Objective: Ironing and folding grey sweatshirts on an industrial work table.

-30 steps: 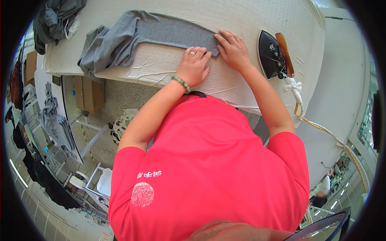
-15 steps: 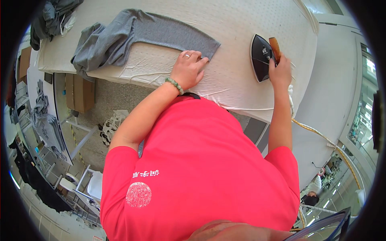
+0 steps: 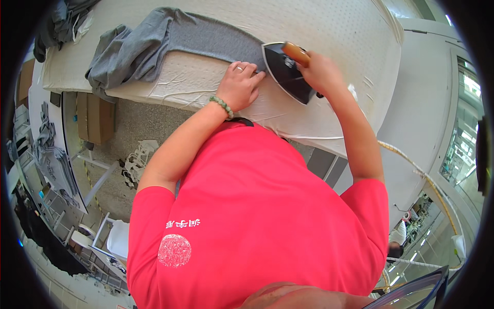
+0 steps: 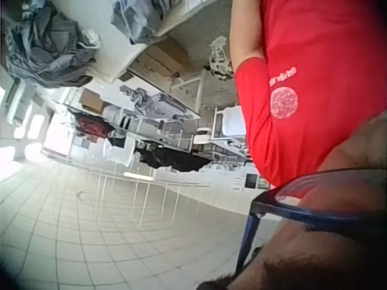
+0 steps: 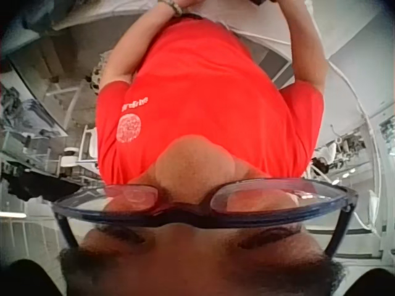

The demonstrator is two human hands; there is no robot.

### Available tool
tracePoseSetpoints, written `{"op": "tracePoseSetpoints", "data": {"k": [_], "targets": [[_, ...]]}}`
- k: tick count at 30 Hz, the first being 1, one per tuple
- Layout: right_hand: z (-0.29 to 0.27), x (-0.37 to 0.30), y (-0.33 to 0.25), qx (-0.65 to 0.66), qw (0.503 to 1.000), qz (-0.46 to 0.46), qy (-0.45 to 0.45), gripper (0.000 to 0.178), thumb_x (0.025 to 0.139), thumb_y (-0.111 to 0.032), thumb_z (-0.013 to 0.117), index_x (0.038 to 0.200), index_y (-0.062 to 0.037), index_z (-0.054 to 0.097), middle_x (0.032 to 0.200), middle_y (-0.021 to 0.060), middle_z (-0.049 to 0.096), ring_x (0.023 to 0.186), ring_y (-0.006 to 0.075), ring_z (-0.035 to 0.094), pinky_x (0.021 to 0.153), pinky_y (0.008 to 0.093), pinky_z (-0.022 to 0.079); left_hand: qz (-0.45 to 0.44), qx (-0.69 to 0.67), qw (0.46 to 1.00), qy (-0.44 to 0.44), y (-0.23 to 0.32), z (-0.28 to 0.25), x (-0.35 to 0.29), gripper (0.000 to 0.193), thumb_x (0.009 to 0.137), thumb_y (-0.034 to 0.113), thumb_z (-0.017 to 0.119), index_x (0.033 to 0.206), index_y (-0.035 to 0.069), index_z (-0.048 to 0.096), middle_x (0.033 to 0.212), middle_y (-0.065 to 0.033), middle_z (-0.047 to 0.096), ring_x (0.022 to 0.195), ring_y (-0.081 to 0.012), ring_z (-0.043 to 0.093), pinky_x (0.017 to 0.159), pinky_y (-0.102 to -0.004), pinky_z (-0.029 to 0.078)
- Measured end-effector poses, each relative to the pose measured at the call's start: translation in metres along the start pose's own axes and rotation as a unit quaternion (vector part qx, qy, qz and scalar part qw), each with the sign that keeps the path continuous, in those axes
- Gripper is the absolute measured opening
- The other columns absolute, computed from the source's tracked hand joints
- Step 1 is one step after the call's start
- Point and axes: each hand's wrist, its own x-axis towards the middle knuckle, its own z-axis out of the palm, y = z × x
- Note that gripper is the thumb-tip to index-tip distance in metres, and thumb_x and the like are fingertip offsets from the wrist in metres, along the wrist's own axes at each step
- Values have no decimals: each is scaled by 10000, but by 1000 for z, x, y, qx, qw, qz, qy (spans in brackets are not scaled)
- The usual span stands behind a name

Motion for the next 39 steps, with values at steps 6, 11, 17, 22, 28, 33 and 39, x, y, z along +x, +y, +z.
{"op": "tracePoseSetpoints", "data": {"k": [6, 11, 17, 22, 28, 33, 39], "targets": [[19, 9, -13, -28, 998, -20, -54, 388, 977, -378, 674, 1156, -34, 696, 1017, 246, 742, 961, 448, 706, 828, 531, 551, -7, -48, 998, 27, -22, -1, -1, 326, 833, 190, 723, 1146, 102, 704, 1153, -78, 645, 1160, -265, 605, 1045, -443, 443], [24, -15, -32, -60, 994, -38, -84, 412, 986, -415, 657, 1180, -52, 673, 1000, 237, 746, 950, 457, 705, 813, 540, 552, 0, -21, 999, 38, -55, -23, -4, 246, 839, 176, 719, 1070, 93, 708, 1119, -75, 664, 1122, -269, 621, 983, -432, 469], [36, -16, -86, -42, 994, -38, -92, 443, 984, -448, 651, 1147, -36, 646, 966, 236, 747, 928, 449, 710, 797, 539, 555, 8, 33, 998, 54, -136, -72, -25, 207, 834, 139, 724, 1034, 87, 708, 1064, -70, 675, 1051, -264, 646, 929, -413, 496], [37, 12, -153, -33, 992, -56, -105, 453, 975, -450, 660, 1067, -8, 620, 916, 228, 747, 900, 440, 717, 784, 536, 560, -8, 81, 996, 41, -184, -110, -38, 199, 841, 111, 723, 1037, 81, 713, 1066, -73, 689, 1031, -262, 662, 897, -401, 520], [42, 46, -233, 0, 993, -69, -95, 429, 957, -410, 679, 1037, 5, 604, 867, 228, 741, 863, 438, 724, 762, 534, 569, -79, 2, 996, 36, -188, -144, -54, 194, 877, 76, 711, 1070, 58, 721, 1084, -92, 711, 1005, -300, 683, 857, -393, 559], [49, 62, -274, 8, 993, -41, -109, 375, 938, -345, 686, 1029, 7, 594, 843, 251, 731, 839, 442, 727, 739, 535, 578, -108, -134, 985, 26, -192, -199, -51, 169, 900, 93, 713, 1066, 59, 718, 1048, -99, 714, 953, -287, 691, 818, -367, 567], [37, 95, -292, 37, 999, 7, -26, 352, 929, -316, 695, 1042, 6, 607, 887, 258, 736, 869, 447, 728, 767, 535, 583, -213, -169, 956, 109, -240, -254, -7, 185, 951, 139, 716, 1112, 48, 718, 1021, -93, 719, 921, -232, 708, 821, -330, 559]]}}
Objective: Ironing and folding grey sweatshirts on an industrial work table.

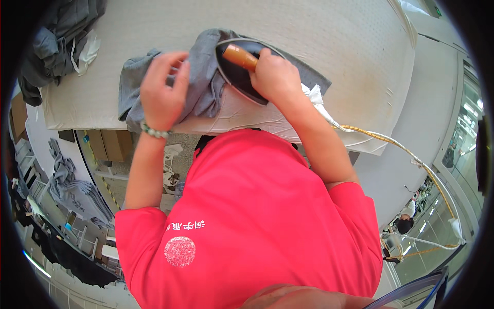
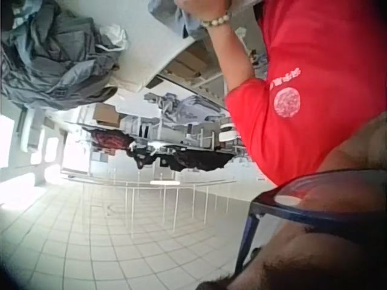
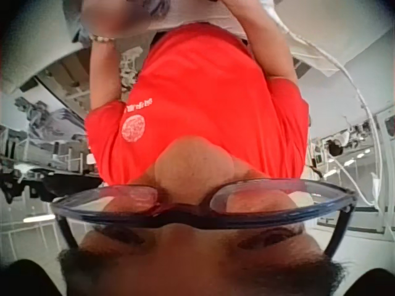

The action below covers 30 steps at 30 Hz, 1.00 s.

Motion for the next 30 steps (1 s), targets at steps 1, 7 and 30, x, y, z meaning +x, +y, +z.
{"op": "tracePoseSetpoints", "data": {"k": [1, 7, 30], "targets": [[-2, 2, 2, 0, 1000, 1, 2, 352, 929, -316, 695, 1042, 6, 607, 887, 258, 736, 869, 447, 728, 767, 535, 583, 2, -1, 1000, 0, -7, -6, 4, 185, 951, 139, 716, 1112, 48, 718, 1021, -93, 719, 921, -232, 708, 821, -330, 559], [-26, -23, 83, -10, 989, 146, -1, 419, 965, -404, 691, 1063, 2, 682, 959, 253, 740, 935, 449, 718, 815, 537, 564, -108, 117, 986, -42, -63, -59, 1, 293, 978, 211, 717, 1217, 41, 703, 1156, -110, 710, 1066, -222, 689, 939, -337, 527], [50, -23, 191, -3, 943, -68, 325, 265, 873, -186, 730, 1109, -80, 673, 1189, 134, 695, 1114, 334, 658, 959, 442, 514, -42, 225, 954, 193, 14, -47, -3, 320, 1021, 299, 683, 1065, -16, 649, 999, -223, 665, 896, -414, 630, 794, -443, 500]]}}
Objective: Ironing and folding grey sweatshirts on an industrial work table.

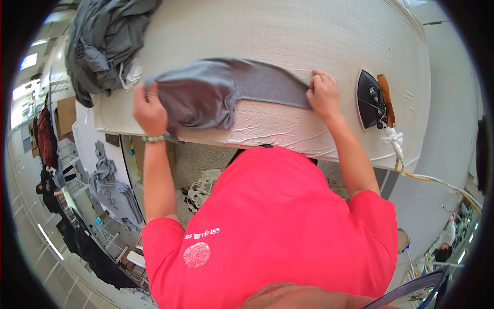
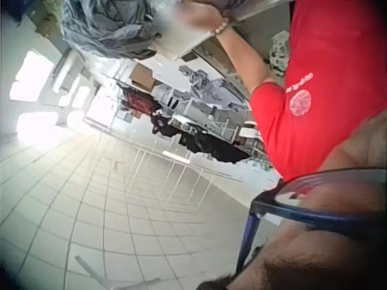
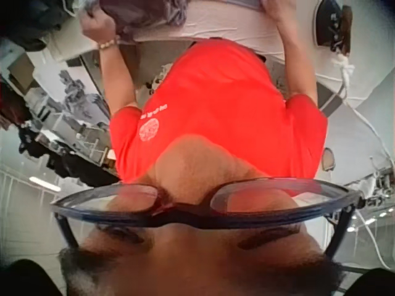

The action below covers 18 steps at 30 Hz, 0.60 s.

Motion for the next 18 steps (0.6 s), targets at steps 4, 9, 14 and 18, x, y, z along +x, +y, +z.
{"op": "tracePoseSetpoints", "data": {"k": [4, 9, 14, 18], "targets": [[-63, 14, 23, 208, 976, 56, 29, 126, 877, -72, 682, 998, -53, 654, 890, 106, 691, 758, 268, 675, 724, 356, 548, 125, -60, 956, 257, 45, -80, 57, 292, 1019, 332, 709, 998, 43, 671, 856, -36, 649, 755, -159, 565, 686, -317, 482], [-200, 3, 70, 274, 931, 58, 235, 183, 905, 38, 574, 1035, -51, 668, 884, 48, 652, 836, 113, 620, 786, 254, 502, 146, -138, 940, 275, 97, -159, 43, 241, 1008, 281, 737, 991, 43, 703, 885, -9, 676, 796, -101, 559, 694, -268, 474], [-264, -39, 131, 115, 980, 147, 64, 276, 918, 28, 536, 1125, -65, 694, 935, 69, 702, 855, 164, 667, 829, 297, 530, 16, -124, 961, -248, 85, -103, -5, 298, 972, 229, 731, 1141, -17, 711, 942, -81, 746, 831, -129, 633, 756, -314, 527], [-207, -51, 79, -60, 994, 89, -4, 275, 923, -37, 593, 1165, -84, 716, 1079, 123, 740, 993, 302, 699, 899, 398, 540, -188, -93, 842, -497, 35, -9, -109, 451, 915, 352, 765, 1175, -11, 704, 971, -130, 763, 877, -199, 695, 817, -347, 543]]}}
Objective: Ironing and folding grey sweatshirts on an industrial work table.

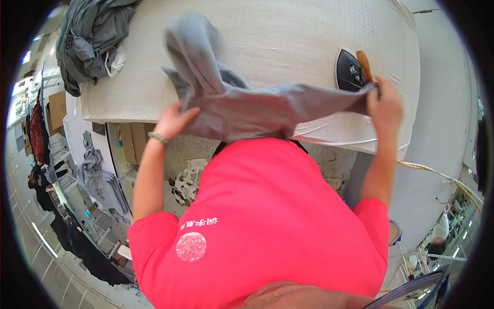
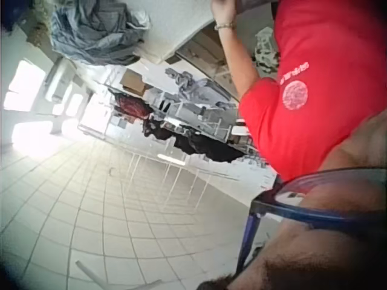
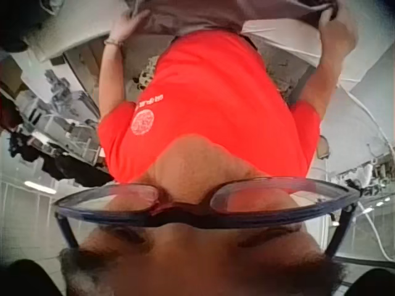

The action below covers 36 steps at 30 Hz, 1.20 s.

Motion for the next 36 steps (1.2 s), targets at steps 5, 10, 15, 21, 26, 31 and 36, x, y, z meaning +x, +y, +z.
{"op": "tracePoseSetpoints", "data": {"k": [5, 10, 15, 21, 26, 31, 36], "targets": [[102, -38, -83, 247, 938, -188, -154, 199, 925, -157, 702, 1110, -90, 732, 1094, 128, 720, 1050, 339, 678, 925, 432, 538, 53, 120, 990, 51, -64, 45, -7, 427, 897, 351, 784, 1115, -5, 698, 958, -173, 751, 884, -282, 725, 810, -363, 553], [159, -13, -122, 191, 931, -235, -202, 201, 925, -218, 708, 1098, -116, 725, 1091, 97, 683, 1048, 336, 659, 890, 448, 548, -27, 66, 983, 167, -86, 57, -47, 326, 898, 272, 784, 1079, 18, 692, 984, -163, 742, 941, -275, 729, 835, -362, 555], [165, -10, -125, 159, 937, -258, -173, 153, 892, -217, 714, 985, -99, 684, 1038, 111, 642, 1068, 319, 640, 876, 461, 552, 50, 2, 928, 370, -123, 87, -56, 253, 900, 198, 770, 1098, 60, 693, 1072, -124, 733, 1013, -236, 718, 872, -345, 554], [172, -15, -133, 95, 938, -273, -193, 165, 883, -212, 719, 1010, -111, 690, 1032, 96, 664, 1001, 339, 663, 836, 454, 552, 11, 54, 937, 346, -127, 93, -41, 211, 891, 178, 751, 1075, 89, 697, 1139, -115, 716, 1032, -271, 707, 866, -383, 562], [151, -3, -136, 128, 943, -273, -138, 142, 911, -133, 670, 1028, -52, 676, 894, 102, 667, 822, 299, 705, 721, 428, 587, -30, 116, 927, 355, -125, 94, -28, 190, 890, 188, 735, 1054, 101, 700, 1044, -118, 737, 931, -310, 715, 807, -428, 570], [113, 19, -121, 442, 833, -10, -332, 143, 973, -126, 654, 1083, -34, 661, 885, 43, 688, 745, 163, 676, 641, 322, 566, 9, 131, 914, 384, -92, 58, -12, 143, 907, 198, 715, 1012, 103, 708, 843, -96, 738, 789, -322, 722, 726, -426, 580], [42, 42, -114, 438, 850, -16, -293, 123, 1023, -106, 624, 1077, 2, 647, 854, 7, 664, 735, 85, 628, 607, 259, 544, 135, -110, 868, 466, -33, 12, -24, 122, 939, 190, 696, 993, 85, 730, 872, -99, 745, 804, -271, 737, 721, -377, 582]]}}
